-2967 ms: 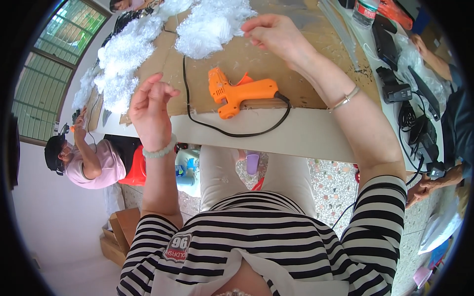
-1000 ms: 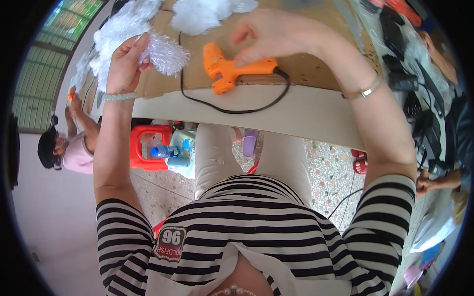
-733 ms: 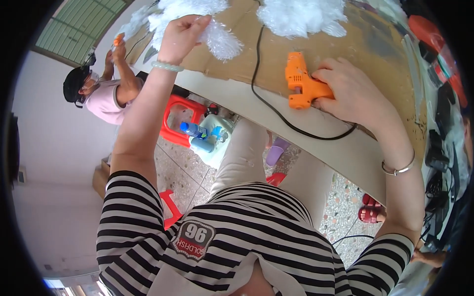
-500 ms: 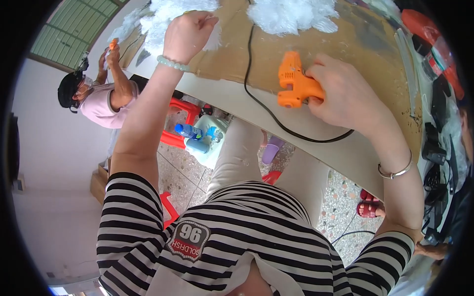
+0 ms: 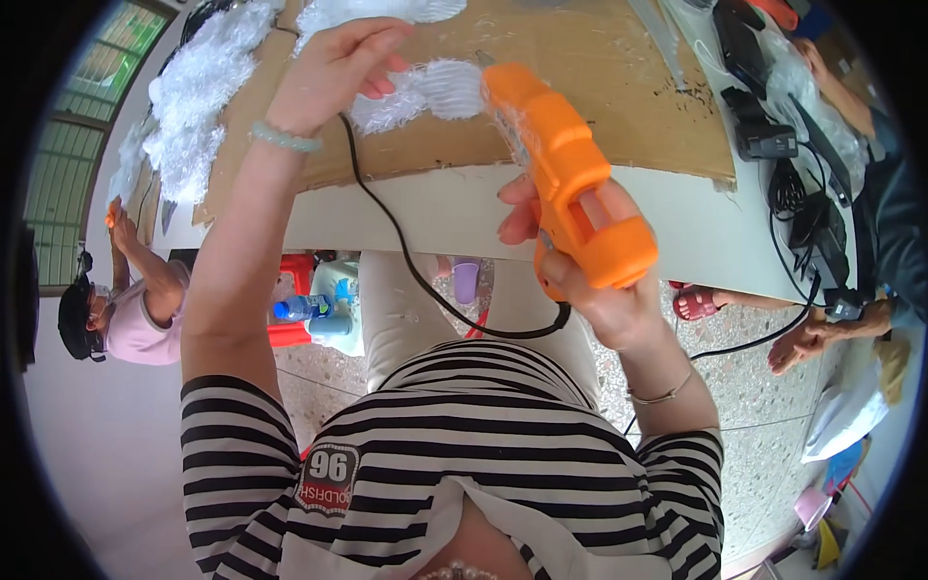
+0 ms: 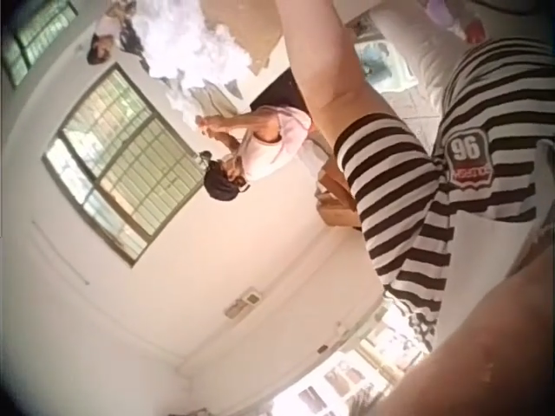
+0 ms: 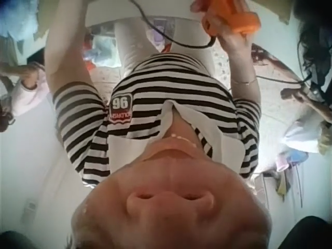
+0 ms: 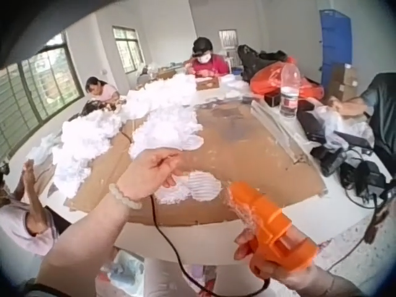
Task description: Apply hot glue and white stuffing to heart-shaped bases to create plush toys.
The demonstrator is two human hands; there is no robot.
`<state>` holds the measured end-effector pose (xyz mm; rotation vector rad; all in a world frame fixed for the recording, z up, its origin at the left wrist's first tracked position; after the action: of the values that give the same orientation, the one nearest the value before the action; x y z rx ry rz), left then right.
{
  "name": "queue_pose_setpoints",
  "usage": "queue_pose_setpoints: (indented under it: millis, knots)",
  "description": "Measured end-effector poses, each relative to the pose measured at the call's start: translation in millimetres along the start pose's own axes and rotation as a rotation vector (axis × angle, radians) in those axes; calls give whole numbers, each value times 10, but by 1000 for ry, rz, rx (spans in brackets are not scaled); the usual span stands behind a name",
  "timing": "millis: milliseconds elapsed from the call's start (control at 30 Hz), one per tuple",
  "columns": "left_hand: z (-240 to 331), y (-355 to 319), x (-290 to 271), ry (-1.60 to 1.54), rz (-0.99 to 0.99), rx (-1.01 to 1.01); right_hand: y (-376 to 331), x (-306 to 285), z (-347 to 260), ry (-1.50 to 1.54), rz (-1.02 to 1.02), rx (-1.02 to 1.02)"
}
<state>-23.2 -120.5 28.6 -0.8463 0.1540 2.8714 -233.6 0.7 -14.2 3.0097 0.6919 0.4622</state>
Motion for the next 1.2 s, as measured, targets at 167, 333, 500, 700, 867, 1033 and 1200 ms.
queue_pose_setpoints:
  millis: [167, 333, 500, 700, 867, 1033, 1200]
  knots:
    - [-1, -280, -214, 245, 150, 214, 24, -37, 85, 201, -2, -136]
    - [133, -469, 61, 726, 167, 306, 87, -154, 103, 328, 105, -103]
    - [467, -689, 277, 726, 137, 655, 105, -180, 156, 353, 136, -64]
    - [314, -649, 231, 647, 25, 488, 116, -199, 182, 295, 159, -42]
    - [219, -416, 155, 756, 81, 612, 140, -175, 184, 262, 149, -22]
    - [-170, -82, -102, 329, 20, 53, 115, -172, 183, 277, 143, -41]
    - [-459, -159, -778, -186, 454, -53, 110, -133, 171, 298, 106, -56]
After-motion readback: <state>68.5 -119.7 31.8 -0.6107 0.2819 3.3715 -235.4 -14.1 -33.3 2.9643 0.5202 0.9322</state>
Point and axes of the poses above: each hand's wrist, its own y-axis towards the middle knuckle, its own x-axis out of the palm, z = x × y, the point moved 10 cm from there along y, towards the middle knuckle
